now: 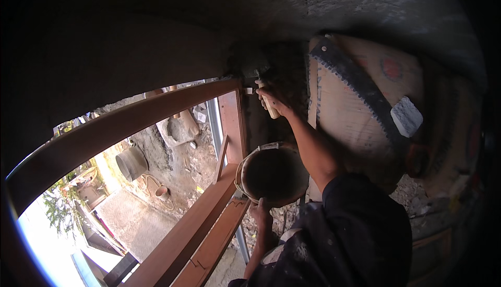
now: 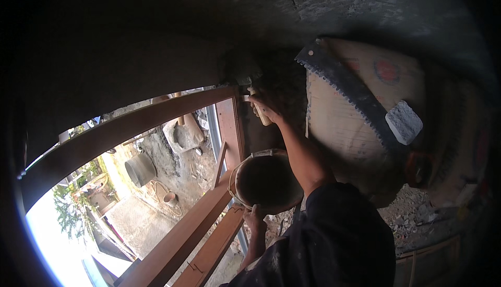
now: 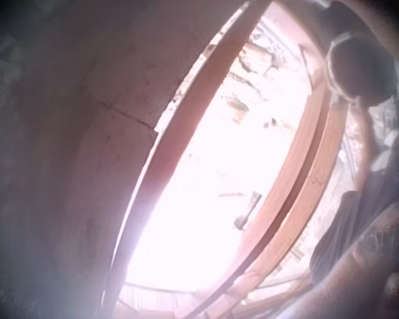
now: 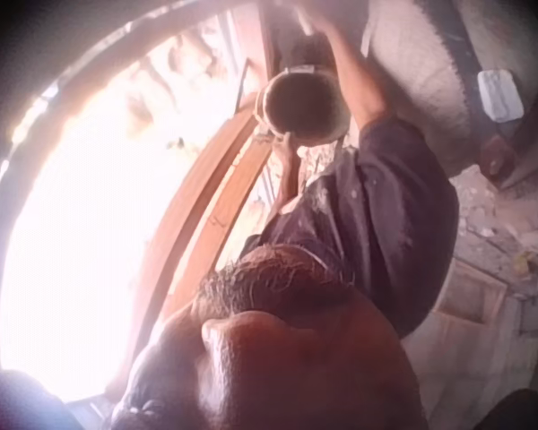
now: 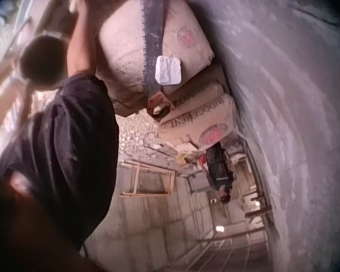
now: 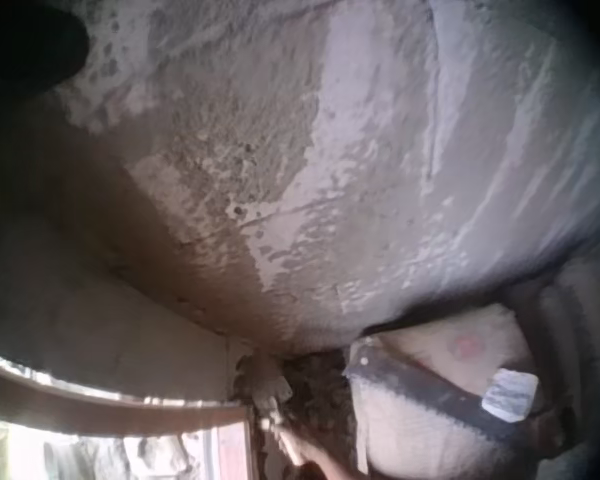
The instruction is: The person scoops cement from a bucket with a trowel and applies it to a wall near a window frame. The person repeatedly scoops and spreads the cement along the wall surface.
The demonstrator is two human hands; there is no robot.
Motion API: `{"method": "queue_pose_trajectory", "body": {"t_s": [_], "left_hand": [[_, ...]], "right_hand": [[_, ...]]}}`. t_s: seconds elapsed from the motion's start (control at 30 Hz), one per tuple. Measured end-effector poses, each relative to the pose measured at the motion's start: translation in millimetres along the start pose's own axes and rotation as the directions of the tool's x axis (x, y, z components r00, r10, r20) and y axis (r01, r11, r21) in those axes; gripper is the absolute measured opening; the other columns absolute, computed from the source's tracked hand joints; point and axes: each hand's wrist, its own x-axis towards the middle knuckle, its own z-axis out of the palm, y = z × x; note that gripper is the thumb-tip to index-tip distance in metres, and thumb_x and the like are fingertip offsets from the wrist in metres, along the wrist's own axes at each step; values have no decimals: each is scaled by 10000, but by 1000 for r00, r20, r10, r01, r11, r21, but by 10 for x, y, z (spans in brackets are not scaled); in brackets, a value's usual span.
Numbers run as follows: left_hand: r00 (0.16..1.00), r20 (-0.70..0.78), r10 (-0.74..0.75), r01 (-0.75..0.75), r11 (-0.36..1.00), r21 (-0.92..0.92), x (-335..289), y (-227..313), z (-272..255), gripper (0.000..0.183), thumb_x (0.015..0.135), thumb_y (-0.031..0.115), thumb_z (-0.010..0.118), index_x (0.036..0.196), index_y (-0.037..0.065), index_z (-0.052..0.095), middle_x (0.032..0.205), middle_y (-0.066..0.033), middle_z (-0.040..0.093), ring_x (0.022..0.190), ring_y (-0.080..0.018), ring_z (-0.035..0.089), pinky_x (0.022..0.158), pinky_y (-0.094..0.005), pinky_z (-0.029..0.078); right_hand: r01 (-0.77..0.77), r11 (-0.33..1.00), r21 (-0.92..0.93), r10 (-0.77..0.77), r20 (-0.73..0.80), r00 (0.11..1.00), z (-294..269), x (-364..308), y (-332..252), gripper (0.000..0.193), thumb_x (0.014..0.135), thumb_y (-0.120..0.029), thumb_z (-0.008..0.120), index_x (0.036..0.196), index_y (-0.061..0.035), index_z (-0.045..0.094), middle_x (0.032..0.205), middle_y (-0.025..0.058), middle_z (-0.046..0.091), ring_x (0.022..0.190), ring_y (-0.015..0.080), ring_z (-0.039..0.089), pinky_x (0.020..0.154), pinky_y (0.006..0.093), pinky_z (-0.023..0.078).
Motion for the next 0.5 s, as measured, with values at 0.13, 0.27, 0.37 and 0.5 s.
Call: {"method": "queue_pose_trajectory", "body": {"t_s": [0.13,0.27,0.37,0.5], "left_hand": [[999,41,28,-30,999,46,35,-64,-144,190,860,90,595,989,-46,620,813,-48,632,686,-124,594,605,-279,500],[999,-8,45,-44,996,72,28,42,-73,166,837,101,604,955,-15,608,773,-30,610,653,-123,593,590,-283,509],[997,-64,48,-48,999,-3,63,-22,-61,149,837,102,605,948,3,602,753,-19,600,630,-115,580,569,-279,493],[998,20,58,-58,998,10,98,-28,-220,198,851,77,596,1003,-44,628,868,-53,644,751,-123,598,637,-260,486]], "right_hand": [[196,979,46,-173,-310,935,-102,78,488,369,856,-234,715,1155,-78,567,745,30,566,542,119,552,485,296,478],[-19,809,-588,-391,-562,729,122,117,772,478,861,-306,684,1241,-49,548,923,156,667,824,315,674,741,408,546],[-196,570,-798,-301,-425,854,369,-15,514,536,861,-340,662,1296,-53,537,1091,228,675,1003,395,660,852,453,533],[-106,661,-743,-254,-355,900,395,-239,277,606,866,-332,658,1368,-36,491,1099,249,670,965,393,671,822,463,543]]}}
